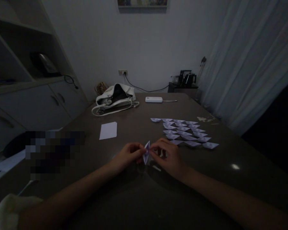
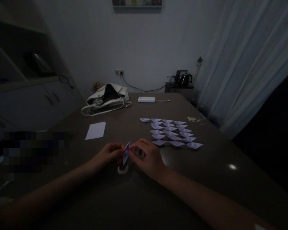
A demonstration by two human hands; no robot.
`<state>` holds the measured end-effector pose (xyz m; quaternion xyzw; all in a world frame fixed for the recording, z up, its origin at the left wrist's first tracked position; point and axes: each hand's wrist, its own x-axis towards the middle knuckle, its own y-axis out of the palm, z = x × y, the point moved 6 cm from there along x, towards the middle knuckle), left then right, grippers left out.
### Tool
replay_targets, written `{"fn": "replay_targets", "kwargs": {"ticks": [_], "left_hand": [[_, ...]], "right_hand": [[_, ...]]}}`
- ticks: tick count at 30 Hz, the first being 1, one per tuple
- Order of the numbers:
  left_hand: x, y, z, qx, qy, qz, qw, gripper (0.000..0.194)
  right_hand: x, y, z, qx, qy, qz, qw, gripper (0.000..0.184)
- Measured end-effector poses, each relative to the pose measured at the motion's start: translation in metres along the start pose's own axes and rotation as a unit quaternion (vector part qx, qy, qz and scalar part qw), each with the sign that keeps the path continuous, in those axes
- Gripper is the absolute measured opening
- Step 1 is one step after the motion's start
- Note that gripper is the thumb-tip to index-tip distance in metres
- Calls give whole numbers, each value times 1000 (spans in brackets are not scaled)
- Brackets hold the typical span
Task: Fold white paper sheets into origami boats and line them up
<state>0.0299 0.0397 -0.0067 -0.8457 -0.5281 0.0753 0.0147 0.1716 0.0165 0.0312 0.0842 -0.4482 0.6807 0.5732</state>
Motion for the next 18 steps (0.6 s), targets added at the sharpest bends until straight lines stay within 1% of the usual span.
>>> {"fn": "replay_targets", "kwargs": {"ticks": [3, 5, 6, 9, 14, 18], "left_hand": [[-3, 1, -5, 11, 1, -7, 1000, 31], [-3, 2, -6, 10, 5, -12, 1000, 32], [-3, 2, -6, 8, 8, -14, 1000, 33], [-3, 2, -5, 8, 18, -15, 1000, 36], [-2, 1, -3, 6, 4, -22, 1000, 36], [-2, 0, -1, -35, 6, -18, 999, 32]], "right_hand": [[-1, 0, 9, -45, -52, 9, 998, 12], [-3, 1, 13, -78, -85, 13, 993, 12], [-3, 1, 14, -93, -90, 8, 992, 12], [-3, 1, 12, -114, -83, -4, 990, 11], [-4, 3, 6, -116, -74, 21, 990, 12], [-3, 1, 0, -91, -50, 25, 994, 11]]}}
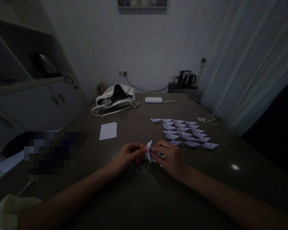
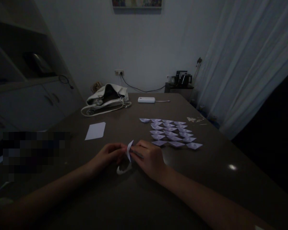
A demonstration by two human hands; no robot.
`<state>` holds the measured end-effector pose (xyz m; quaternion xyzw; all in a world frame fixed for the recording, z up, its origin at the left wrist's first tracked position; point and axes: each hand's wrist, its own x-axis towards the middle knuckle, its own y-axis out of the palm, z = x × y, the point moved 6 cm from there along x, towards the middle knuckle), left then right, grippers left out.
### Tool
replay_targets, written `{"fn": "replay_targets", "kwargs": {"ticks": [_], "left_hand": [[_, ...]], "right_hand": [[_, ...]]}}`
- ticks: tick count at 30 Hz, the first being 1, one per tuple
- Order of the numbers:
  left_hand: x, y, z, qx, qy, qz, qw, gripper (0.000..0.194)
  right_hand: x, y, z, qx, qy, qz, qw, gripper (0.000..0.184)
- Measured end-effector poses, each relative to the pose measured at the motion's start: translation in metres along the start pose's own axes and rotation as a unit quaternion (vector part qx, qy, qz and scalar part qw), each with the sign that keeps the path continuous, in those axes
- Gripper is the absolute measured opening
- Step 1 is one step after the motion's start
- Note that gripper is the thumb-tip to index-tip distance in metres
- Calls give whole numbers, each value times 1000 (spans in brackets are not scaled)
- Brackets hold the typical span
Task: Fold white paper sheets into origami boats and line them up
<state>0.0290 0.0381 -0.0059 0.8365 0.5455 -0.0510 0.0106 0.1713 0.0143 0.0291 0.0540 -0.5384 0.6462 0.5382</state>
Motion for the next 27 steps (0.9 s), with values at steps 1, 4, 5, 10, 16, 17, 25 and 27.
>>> {"fn": "replay_targets", "kwargs": {"ticks": [1, 4, 5, 10, 16, 17, 25, 27], "left_hand": [[0, 0, 1, -22, 0, 3, 1000, 32], [0, 1, 4, -116, -6, 22, 993, 33], [-1, 2, 5, -145, -11, 31, 989, 34], [-4, 7, 5, -204, -48, 57, 976, 34], [-2, 7, 10, -167, -54, 44, 984, 26], [-1, 6, 11, -159, -52, 40, 985, 26], [1, 2, 12, -116, -43, -11, 992, 30], [2, 0, 13, -104, -32, -18, 994, 28]], "right_hand": [[0, 0, -1, 8, 5, 0, 1000, 11], [1, -1, -4, 26, 17, -7, 999, 10], [1, -1, -5, 31, 19, -8, 999, 10], [-1, -2, -6, 51, 27, -15, 998, 10], [-2, -1, 0, 61, 0, -23, 998, 10], [-2, -1, 1, 61, -5, -27, 998, 10], [1, -5, 5, 46, 31, -39, 998, 5], [2, -4, 5, 56, 39, -32, 997, 6]]}}
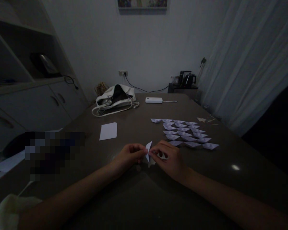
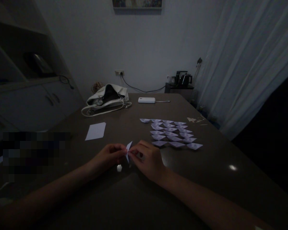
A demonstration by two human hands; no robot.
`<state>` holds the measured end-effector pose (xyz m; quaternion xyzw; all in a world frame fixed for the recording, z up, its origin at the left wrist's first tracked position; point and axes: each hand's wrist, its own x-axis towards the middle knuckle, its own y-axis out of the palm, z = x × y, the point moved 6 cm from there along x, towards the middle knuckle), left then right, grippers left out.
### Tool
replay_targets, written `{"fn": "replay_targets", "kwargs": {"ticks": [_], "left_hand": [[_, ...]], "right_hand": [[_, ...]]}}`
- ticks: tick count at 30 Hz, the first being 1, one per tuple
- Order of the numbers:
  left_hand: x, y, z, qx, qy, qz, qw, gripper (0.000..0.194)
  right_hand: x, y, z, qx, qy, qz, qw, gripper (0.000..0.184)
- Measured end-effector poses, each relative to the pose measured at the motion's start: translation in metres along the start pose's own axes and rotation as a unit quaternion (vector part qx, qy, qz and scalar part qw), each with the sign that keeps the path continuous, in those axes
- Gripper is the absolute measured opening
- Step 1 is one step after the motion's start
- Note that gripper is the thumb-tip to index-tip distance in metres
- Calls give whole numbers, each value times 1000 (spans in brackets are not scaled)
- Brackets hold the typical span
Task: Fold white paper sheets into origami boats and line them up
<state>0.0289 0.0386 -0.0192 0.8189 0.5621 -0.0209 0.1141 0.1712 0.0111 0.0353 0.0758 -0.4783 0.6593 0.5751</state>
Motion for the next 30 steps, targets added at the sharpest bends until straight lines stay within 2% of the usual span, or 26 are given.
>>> {"fn": "replay_targets", "kwargs": {"ticks": [3, 7, 9, 13, 20, 25, 30], "left_hand": [[0, -2, 1, -10, 5, -12, 1000, 26], [-2, 1, -1, -48, -1, -10, 999, 29], [-3, 4, -3, -53, 1, -1, 999, 30], [-3, 4, -4, -47, 1, -5, 999, 32], [0, 2, 1, -42, 10, 1, 999, 34], [-1, 2, 0, -28, 12, -8, 1000, 40], [-7, 9, -6, 31, 28, 21, 999, 49]], "right_hand": [[1, 2, -4, 30, 36, 7, 999, 8], [2, 4, -23, 86, 129, -25, 988, 8], [1, 7, -34, 123, 184, -30, 975, 10], [-1, 17, -48, 215, 269, 10, 939, 14], [-2, 20, -48, 265, 295, 22, 918, 16], [-4, 20, -52, 250, 297, 23, 921, 21], [-5, 15, -58, 208, 301, -18, 930, 21]]}}
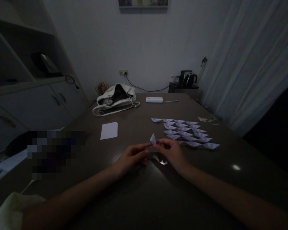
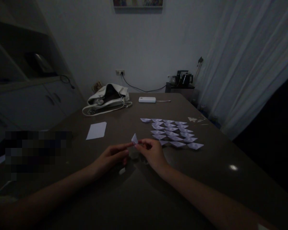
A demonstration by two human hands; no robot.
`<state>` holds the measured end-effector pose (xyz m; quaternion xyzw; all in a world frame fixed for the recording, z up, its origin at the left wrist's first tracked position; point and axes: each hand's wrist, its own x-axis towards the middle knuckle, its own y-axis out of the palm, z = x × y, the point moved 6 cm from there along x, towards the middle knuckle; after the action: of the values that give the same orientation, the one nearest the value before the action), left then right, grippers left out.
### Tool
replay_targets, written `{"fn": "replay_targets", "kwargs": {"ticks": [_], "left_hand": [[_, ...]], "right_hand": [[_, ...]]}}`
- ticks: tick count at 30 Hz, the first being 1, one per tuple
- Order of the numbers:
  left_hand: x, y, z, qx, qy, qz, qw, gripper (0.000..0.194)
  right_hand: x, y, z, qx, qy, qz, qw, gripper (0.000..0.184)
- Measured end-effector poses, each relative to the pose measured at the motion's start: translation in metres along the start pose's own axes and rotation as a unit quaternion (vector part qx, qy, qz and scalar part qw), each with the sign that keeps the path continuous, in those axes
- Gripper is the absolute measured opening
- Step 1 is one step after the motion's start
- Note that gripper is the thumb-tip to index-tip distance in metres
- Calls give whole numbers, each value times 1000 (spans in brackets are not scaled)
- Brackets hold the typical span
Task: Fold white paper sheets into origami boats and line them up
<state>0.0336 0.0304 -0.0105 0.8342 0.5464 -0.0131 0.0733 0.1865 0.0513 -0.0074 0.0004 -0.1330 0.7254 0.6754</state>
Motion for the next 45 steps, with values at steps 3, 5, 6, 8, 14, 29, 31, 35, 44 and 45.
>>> {"fn": "replay_targets", "kwargs": {"ticks": [3, 5, 6, 8, 14, 29, 31, 35, 44, 45], "left_hand": [[-1, 3, -4, 29, 9, 9, 999, 49], [-1, 4, -5, 51, 9, 11, 999, 49], [-1, 4, -5, 64, 11, 14, 998, 50], [0, 5, -5, 86, 18, 20, 996, 50], [1, 4, -4, 78, 29, 20, 996, 47], [3, -4, 2, -137, -30, -18, 990, 31], [2, -2, -1, -172, -47, -9, 984, 29], [2, 1, -2, -197, -71, 3, 978, 29], [5, 4, 4, -169, -51, 68, 982, 24], [5, 4, 4, -164, -52, 69, 983, 24]], "right_hand": [[0, -1, 1, -22, -16, -6, 1000, 19], [0, -2, 3, -43, -31, -12, 999, 19], [0, -2, 4, -50, -37, -18, 998, 19], [0, -3, 4, -53, -45, -26, 997, 19], [3, -1, 1, -26, -44, 3, 999, 20], [-4, 2, 25, 9, -118, 54, 991, 14], [-8, 0, 33, -51, -177, 40, 982, 13], [-14, 1, 39, -142, -245, 23, 959, 21], [-21, 4, 44, -195, -294, 25, 935, 7], [-21, 4, 44, -202, -294, 26, 934, 7]]}}
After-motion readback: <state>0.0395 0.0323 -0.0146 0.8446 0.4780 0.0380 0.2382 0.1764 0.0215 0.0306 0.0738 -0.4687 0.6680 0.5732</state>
